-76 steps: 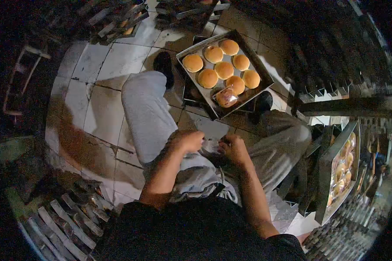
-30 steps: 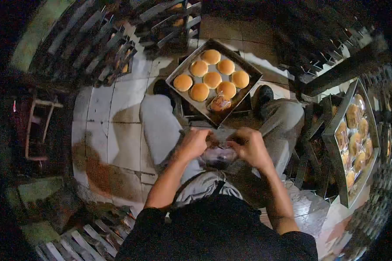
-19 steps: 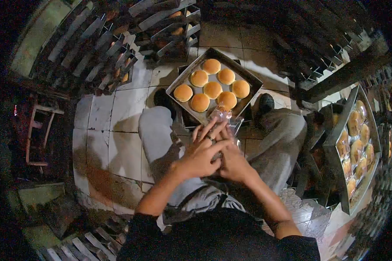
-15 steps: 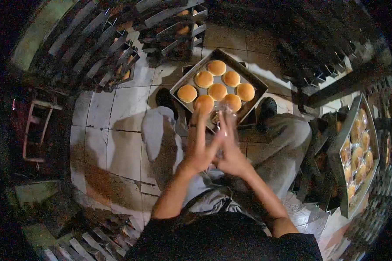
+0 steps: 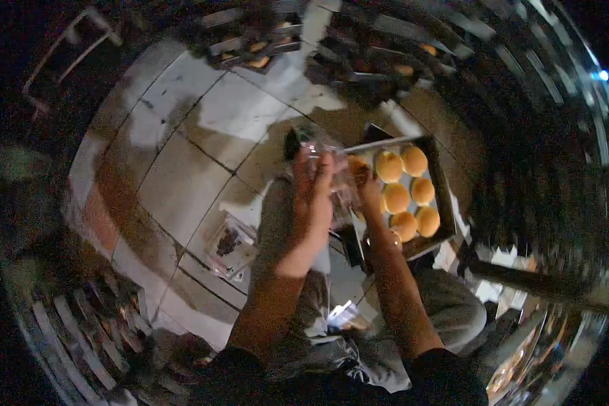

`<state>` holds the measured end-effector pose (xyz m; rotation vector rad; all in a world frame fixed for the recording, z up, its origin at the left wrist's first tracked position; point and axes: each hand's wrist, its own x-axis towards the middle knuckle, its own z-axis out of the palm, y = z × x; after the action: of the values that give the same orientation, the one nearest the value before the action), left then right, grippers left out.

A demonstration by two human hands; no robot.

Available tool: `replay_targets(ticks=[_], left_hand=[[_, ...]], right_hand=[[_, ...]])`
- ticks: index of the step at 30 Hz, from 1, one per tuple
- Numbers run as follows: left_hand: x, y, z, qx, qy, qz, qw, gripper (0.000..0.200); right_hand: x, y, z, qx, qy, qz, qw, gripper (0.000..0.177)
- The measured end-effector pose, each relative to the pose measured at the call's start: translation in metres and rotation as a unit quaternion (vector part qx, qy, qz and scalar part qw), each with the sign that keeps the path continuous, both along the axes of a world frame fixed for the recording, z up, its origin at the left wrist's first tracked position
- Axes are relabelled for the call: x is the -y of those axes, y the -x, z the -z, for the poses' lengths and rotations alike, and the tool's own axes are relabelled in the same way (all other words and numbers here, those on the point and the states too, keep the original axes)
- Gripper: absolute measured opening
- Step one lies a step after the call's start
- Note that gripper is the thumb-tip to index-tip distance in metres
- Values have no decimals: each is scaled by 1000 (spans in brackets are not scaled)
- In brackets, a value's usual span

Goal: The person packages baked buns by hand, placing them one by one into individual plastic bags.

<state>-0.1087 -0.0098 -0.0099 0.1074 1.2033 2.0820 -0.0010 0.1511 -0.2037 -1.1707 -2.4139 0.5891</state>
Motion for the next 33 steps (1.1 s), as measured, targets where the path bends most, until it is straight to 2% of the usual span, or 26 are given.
replay_targets(ticks=[3,4,5,7,10,11,12,13,16,18,19,21,22,23,24,25,27,29,31,32,33], left_hand=[[-4,6,4,57,-45,-13,997,55],[-2,6,-9,99,-56,-16,993,46],[-2,9,-6,96,-57,-18,994,46],[-4,7,3,120,-144,14,982,45],[1,-1,-8,102,-152,44,982,48],[3,-3,-12,112,-140,49,983,49],[4,-4,-10,114,-130,62,983,49],[5,-10,-7,112,-139,61,982,47],[10,-22,0,95,-164,97,977,45],[11,-31,3,91,-140,102,981,44],[12,-37,-5,83,-142,113,980,44],[15,-52,-21,143,-132,132,972,39],[23,-65,-36,127,-163,144,968,42],[23,-71,-36,127,-164,146,967,42],[20,-75,-34,169,-227,201,938,42],[17,-76,-32,208,-287,256,900,43],[21,-87,-41,252,-323,281,868,52],[23,-91,-38,294,-343,274,849,59],[23,-105,-32,240,-330,230,883,63],[23,-106,-30,202,-282,209,914,62],[25,-103,-33,163,-231,185,941,62]], right_hand=[[-51,36,30,42,11,29,999,43],[-56,40,28,41,33,30,998,42],[-59,39,26,25,52,22,998,41],[-46,27,10,-37,81,-10,996,40],[13,-30,-26,-181,178,-39,966,38],[33,-56,-42,-235,245,-28,940,38],[48,-87,-55,-299,379,3,876,47],[63,-118,-68,-363,493,56,789,57],[152,-158,-170,-539,603,42,587,68],[182,-175,-213,-535,582,26,612,69],[187,-184,-224,-528,562,-39,636,68],[192,-193,-248,-520,534,-106,659,67],[193,-189,-261,-441,431,-81,783,66],[194,-183,-275,-346,314,-53,883,67],[201,-172,-293,-279,142,-50,948,64],[207,-174,-292,-275,59,-81,956,57],[210,-181,-288,-162,-56,-170,970,49],[207,-177,-285,-171,-55,-180,967,43],[199,-172,-289,-213,7,-86,973,40],[189,-174,-271,-278,64,-79,955,35],[193,-176,-281,-302,132,-2,944,29]])
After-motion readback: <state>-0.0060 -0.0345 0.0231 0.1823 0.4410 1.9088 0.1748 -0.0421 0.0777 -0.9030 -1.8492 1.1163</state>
